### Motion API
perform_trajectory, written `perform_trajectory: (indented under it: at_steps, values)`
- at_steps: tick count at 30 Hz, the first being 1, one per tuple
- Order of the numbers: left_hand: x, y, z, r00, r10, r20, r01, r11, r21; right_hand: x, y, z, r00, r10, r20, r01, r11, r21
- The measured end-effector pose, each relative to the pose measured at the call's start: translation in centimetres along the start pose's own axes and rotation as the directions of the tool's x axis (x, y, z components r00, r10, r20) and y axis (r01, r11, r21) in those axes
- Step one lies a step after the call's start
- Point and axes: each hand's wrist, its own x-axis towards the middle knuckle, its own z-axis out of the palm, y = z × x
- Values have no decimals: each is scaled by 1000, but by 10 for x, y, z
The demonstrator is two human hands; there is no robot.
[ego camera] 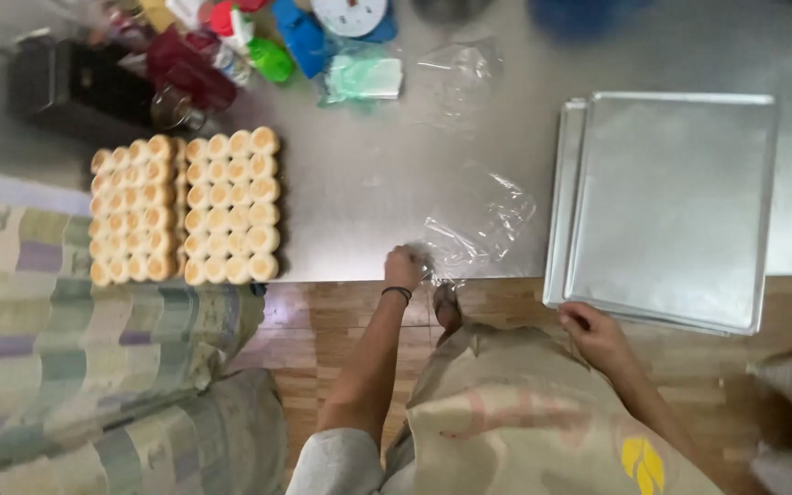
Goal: The person places several batches of bread rolls into clear plastic bags by hand and places the filled bags onto metal trays.
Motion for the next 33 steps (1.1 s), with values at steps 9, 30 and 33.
perform_trajectory:
  at_steps: [9,30,33]
  values:
    - [-164,224,-168,693,682,234,-604,726,-329,20,-167,-9,643,-691,329,746,663,-67]
    - [40,-212,-217,921,-141,-362,-183,662,-726,25,-226,103,981,-163,-107,150,981,-122]
    - [85,-371,-232,591,-346,-729,-50,886,-461,33,-200,136,1000,-15,-7,14,994,-105]
